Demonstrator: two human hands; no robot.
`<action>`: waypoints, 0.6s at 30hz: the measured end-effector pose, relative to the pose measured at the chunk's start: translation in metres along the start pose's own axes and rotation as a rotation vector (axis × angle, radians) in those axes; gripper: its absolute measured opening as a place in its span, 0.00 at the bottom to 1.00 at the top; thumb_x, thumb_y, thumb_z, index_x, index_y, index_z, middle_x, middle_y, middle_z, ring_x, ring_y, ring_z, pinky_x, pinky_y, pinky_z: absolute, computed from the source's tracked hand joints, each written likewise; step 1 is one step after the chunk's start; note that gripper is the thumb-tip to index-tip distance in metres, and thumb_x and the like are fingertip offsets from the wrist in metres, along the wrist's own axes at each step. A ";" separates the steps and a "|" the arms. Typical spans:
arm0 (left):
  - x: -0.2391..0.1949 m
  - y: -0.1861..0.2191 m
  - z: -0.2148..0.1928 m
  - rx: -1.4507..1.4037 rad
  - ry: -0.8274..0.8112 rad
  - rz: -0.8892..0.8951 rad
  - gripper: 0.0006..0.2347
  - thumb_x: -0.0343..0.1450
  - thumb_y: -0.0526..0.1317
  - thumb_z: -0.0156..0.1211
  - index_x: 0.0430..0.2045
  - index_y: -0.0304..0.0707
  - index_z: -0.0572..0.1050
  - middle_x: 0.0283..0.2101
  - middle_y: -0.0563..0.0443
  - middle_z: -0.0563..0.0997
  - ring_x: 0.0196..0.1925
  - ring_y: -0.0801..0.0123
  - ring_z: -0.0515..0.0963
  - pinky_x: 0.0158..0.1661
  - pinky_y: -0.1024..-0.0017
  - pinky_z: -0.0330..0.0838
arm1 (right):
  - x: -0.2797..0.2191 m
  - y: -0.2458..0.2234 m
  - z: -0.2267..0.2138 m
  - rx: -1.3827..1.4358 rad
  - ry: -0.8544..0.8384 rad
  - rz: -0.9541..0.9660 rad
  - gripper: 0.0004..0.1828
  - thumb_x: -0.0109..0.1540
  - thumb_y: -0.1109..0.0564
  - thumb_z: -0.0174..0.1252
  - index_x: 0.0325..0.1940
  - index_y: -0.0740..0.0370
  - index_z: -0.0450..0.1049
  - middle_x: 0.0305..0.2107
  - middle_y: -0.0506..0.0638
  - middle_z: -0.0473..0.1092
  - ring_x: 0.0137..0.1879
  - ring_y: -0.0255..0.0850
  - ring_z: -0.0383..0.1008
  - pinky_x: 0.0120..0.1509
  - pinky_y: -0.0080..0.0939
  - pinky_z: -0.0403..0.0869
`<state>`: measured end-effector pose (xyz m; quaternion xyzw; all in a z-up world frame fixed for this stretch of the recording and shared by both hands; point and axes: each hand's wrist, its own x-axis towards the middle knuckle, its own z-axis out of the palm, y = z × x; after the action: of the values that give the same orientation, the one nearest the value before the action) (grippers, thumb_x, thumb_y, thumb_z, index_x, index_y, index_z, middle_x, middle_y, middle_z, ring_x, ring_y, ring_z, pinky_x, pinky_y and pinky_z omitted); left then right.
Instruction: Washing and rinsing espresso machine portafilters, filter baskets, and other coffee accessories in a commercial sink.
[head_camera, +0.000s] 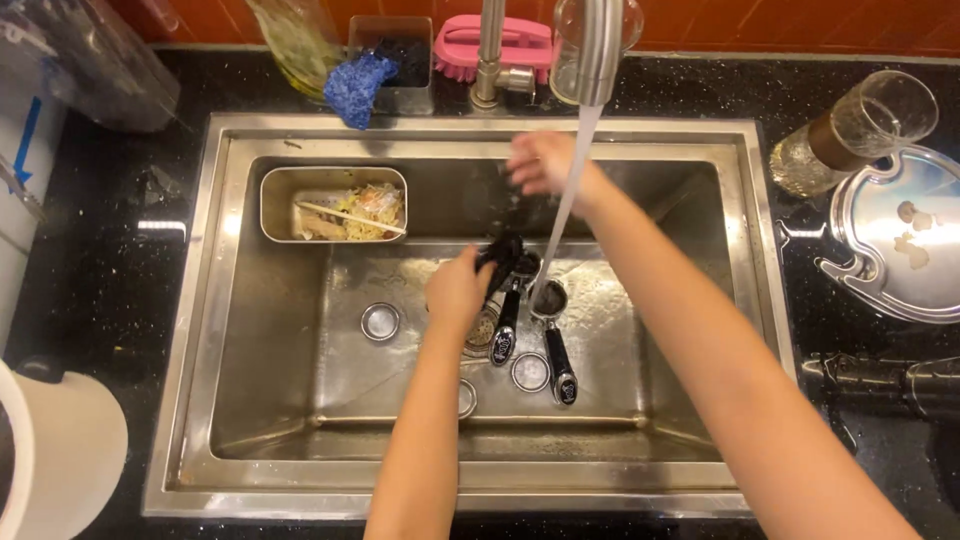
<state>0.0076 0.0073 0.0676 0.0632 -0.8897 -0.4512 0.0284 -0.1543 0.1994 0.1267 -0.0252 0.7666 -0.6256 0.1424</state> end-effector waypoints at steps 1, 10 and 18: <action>-0.004 0.010 -0.006 0.333 -0.039 0.057 0.13 0.69 0.45 0.66 0.44 0.43 0.77 0.33 0.37 0.84 0.38 0.43 0.83 0.39 0.50 0.75 | 0.014 -0.016 -0.003 0.110 -0.005 0.116 0.18 0.66 0.52 0.45 0.55 0.59 0.71 0.38 0.48 0.77 0.40 0.38 0.78 0.45 0.42 0.79; 0.015 0.013 -0.072 0.119 0.088 0.286 0.09 0.69 0.41 0.69 0.38 0.39 0.78 0.29 0.42 0.83 0.31 0.54 0.82 0.34 0.60 0.75 | 0.095 -0.036 -0.029 0.736 -0.021 0.105 0.22 0.62 0.53 0.51 0.56 0.69 0.70 0.46 0.59 0.78 0.47 0.45 0.76 0.58 0.49 0.76; 0.015 0.025 -0.137 -0.673 0.091 0.202 0.08 0.69 0.33 0.69 0.38 0.33 0.79 0.35 0.58 0.80 0.38 0.78 0.76 0.41 0.77 0.72 | -0.060 -0.031 0.034 0.312 -0.303 -0.332 0.28 0.68 0.42 0.49 0.64 0.64 0.69 0.54 0.53 0.73 0.62 0.41 0.71 0.68 0.47 0.66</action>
<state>0.0052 -0.0894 0.1689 -0.0178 -0.6909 -0.7106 0.1317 -0.0931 0.1731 0.1621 -0.2214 0.6163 -0.7400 0.1532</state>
